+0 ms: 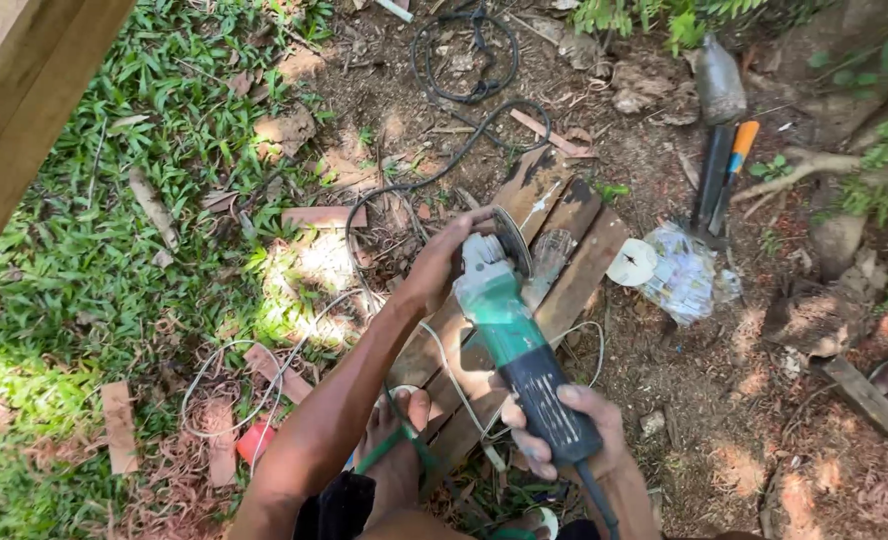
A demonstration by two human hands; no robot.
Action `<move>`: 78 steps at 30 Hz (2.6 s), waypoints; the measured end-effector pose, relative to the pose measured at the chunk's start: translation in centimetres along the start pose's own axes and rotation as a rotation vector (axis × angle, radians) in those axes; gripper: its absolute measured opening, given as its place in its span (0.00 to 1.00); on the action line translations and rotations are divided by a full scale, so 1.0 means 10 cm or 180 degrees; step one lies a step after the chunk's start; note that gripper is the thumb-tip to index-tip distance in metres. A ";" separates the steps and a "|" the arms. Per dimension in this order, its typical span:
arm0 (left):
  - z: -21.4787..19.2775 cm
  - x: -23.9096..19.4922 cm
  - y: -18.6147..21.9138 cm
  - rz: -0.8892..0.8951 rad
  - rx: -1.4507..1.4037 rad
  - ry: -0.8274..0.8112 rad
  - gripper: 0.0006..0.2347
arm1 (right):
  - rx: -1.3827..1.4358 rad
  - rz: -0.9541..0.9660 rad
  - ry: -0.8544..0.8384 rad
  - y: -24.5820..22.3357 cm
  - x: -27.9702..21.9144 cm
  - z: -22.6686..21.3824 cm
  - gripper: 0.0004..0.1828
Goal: Replacing the sanding disc on an electric angle grinder and testing the tool
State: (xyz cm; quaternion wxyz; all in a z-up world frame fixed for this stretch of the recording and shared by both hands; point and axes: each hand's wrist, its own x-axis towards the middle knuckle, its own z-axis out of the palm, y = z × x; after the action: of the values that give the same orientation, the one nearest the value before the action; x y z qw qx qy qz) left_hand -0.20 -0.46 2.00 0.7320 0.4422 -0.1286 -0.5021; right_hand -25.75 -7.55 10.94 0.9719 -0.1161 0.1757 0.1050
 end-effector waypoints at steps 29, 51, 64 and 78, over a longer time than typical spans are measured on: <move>1.08 -1.02 0.68 0.2408 0.1352 -0.1273 0.34 | -0.1324 -0.0304 -0.0859 0.58 0.29 -1.07 0.41; 0.39 -0.92 0.60 0.1994 0.0190 0.0129 0.19 | -0.4751 -0.0742 0.1771 0.09 0.03 -0.15 0.47; -0.16 -0.82 -0.11 0.1479 -0.0302 0.0316 0.15 | -0.3859 -0.0804 0.2801 0.45 0.29 -0.09 0.44; 0.03 -0.96 0.08 0.1449 0.1251 0.1004 0.15 | -0.3602 -0.0885 0.3042 0.38 0.40 -0.01 0.35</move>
State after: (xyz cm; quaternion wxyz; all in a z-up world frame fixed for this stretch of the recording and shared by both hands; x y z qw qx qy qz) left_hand -4.38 7.64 5.27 0.7370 0.6069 -0.2036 -0.2168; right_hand -23.10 -3.28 8.65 0.5862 -0.6517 0.4812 -0.0062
